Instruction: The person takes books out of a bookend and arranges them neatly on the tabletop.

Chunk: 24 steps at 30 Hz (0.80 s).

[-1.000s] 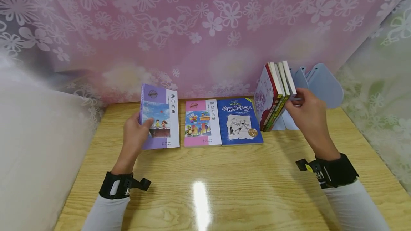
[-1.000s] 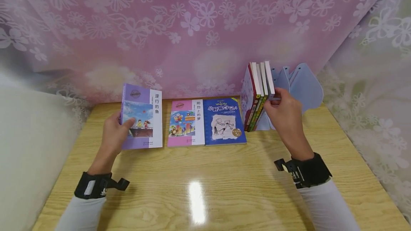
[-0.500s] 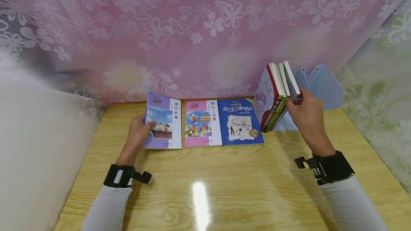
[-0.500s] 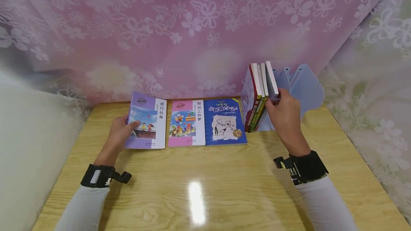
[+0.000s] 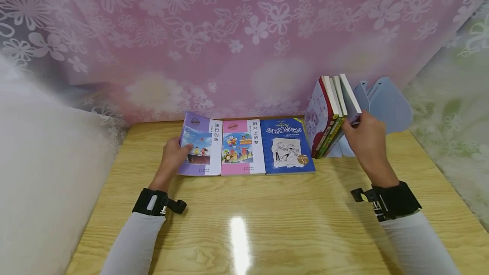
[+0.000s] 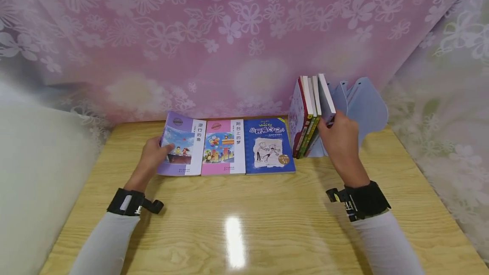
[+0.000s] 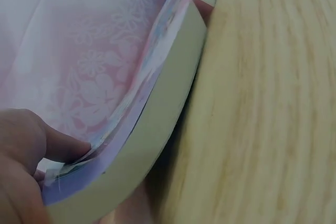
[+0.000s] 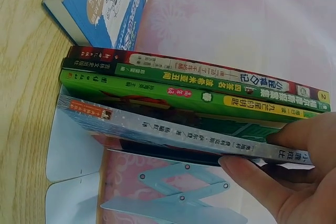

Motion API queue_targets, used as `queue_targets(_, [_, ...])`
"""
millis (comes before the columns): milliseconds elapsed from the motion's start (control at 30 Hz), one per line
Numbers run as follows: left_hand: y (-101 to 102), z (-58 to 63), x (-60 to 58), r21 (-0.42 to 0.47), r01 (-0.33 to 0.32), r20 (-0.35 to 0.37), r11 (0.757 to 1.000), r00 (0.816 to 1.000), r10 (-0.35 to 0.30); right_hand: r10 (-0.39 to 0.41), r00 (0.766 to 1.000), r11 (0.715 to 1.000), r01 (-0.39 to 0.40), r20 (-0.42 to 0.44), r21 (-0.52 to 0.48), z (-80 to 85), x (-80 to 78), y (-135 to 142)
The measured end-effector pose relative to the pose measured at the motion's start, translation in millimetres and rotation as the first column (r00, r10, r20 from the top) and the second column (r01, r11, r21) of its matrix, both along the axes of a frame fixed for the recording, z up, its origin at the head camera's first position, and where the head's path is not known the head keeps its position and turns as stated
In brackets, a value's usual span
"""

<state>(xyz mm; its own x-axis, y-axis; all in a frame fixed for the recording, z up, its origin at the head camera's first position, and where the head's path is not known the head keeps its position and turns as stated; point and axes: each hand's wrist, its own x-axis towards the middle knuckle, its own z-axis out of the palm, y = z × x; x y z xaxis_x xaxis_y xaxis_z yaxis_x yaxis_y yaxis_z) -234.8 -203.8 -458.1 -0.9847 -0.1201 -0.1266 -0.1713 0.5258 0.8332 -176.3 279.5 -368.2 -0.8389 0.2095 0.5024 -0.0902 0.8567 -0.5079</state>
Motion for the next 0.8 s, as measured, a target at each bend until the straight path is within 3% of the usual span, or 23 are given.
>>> queue_targets(167, [2.1, -2.8, -2.1, -0.057, 0.015, -0.003, 0.998, 1.0, -0.015, -0.012, 1.0, 1.0, 0.013, -0.011, 0.023, -2.2, -0.8, 0.4])
queue_targets(367, [-0.1, -3.8, -4.9, -0.174, 0.047, 0.058, 0.984, 0.998, -0.038, -0.028, 1.0, 0.999, 0.028, 0.002, 0.034, -1.3, -1.0, 0.9])
queue_targets(567, [-3.4, -1.7, -3.0, -0.372, 0.076, 0.005, 0.925, 0.997, -0.08, -0.005, 1.0, 0.998, 0.005, -0.006, 0.059, 0.3, -1.0, 0.7])
queue_targets(800, [-1.0, -2.6, 2.2, -0.477, 0.049, -0.112, 0.878, 0.987, -0.117, 0.019, 1.0, 0.998, -0.018, -0.019, 0.053, 0.8, 4.8, 3.1])
